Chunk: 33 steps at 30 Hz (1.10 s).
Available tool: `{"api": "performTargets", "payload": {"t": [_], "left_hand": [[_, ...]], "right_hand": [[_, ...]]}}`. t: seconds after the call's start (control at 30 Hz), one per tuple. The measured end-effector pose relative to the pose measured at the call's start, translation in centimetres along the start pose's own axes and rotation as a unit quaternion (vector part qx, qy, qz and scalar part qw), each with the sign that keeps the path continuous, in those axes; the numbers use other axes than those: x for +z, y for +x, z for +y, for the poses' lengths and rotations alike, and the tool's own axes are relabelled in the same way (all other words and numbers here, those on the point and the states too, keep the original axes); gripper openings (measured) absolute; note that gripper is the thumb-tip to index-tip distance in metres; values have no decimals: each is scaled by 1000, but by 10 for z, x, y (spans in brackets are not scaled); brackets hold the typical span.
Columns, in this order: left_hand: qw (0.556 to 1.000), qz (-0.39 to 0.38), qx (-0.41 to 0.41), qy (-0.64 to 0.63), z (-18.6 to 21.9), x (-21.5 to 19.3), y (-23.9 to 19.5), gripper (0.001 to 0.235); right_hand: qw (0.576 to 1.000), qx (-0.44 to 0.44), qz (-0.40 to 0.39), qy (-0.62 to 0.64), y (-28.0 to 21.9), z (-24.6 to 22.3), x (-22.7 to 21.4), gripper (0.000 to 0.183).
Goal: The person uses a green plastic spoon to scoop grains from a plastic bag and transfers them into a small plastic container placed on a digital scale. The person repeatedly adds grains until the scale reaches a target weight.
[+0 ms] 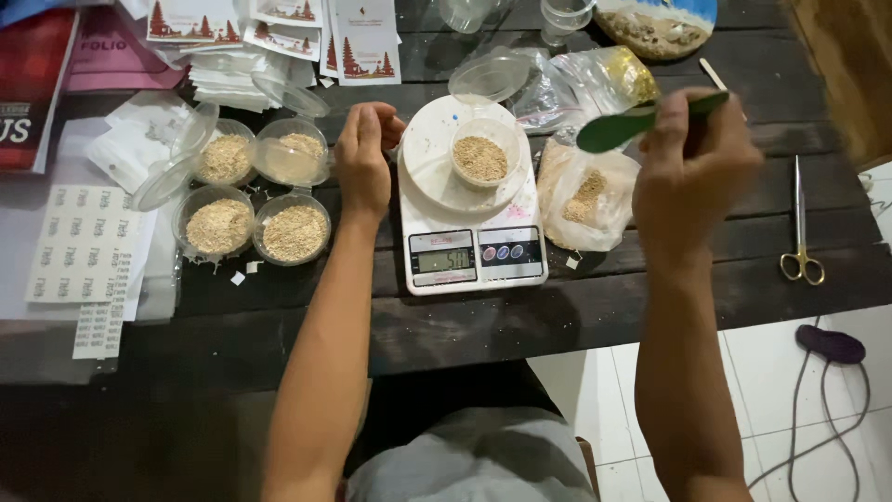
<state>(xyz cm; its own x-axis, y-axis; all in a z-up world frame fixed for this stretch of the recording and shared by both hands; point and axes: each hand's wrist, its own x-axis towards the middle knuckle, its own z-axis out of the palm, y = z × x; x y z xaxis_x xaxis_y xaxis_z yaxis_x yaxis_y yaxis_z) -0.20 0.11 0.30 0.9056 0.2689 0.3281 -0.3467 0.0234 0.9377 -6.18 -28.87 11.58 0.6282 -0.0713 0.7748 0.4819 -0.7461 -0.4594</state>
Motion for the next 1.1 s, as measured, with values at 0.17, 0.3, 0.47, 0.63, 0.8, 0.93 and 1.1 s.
{"api": "performTargets", "payload": {"t": [0.17, 0.3, 0.47, 0.63, 0.8, 0.93, 1.1], "left_hand": [[1000, 0, 6, 9, -5, 1, 1, 43], [1000, -1, -12, -1, 3, 2, -3, 46], [999, 9, 13, 50, -8, 3, 3, 45], [998, 11, 6, 60, -4, 4, -2, 46], [999, 9, 15, 38, -4, 3, -1, 46], [1000, 14, 15, 22, -11, 2, 2, 47], [999, 19, 24, 25, -14, 1, 0, 40]], "right_hand": [[995, 101, 14, 0, -28, 27, -13, 20], [990, 137, 18, -23, -47, 37, -20, 21], [998, 60, 27, -23, -58, 70, -15, 16], [997, 46, -15, -59, -67, 77, -11, 13], [980, 187, -66, 18, -71, 59, 4, 15], [960, 258, -71, 82, -79, 80, 12, 15], [929, 345, -18, 134, -64, 59, -7, 14]]}}
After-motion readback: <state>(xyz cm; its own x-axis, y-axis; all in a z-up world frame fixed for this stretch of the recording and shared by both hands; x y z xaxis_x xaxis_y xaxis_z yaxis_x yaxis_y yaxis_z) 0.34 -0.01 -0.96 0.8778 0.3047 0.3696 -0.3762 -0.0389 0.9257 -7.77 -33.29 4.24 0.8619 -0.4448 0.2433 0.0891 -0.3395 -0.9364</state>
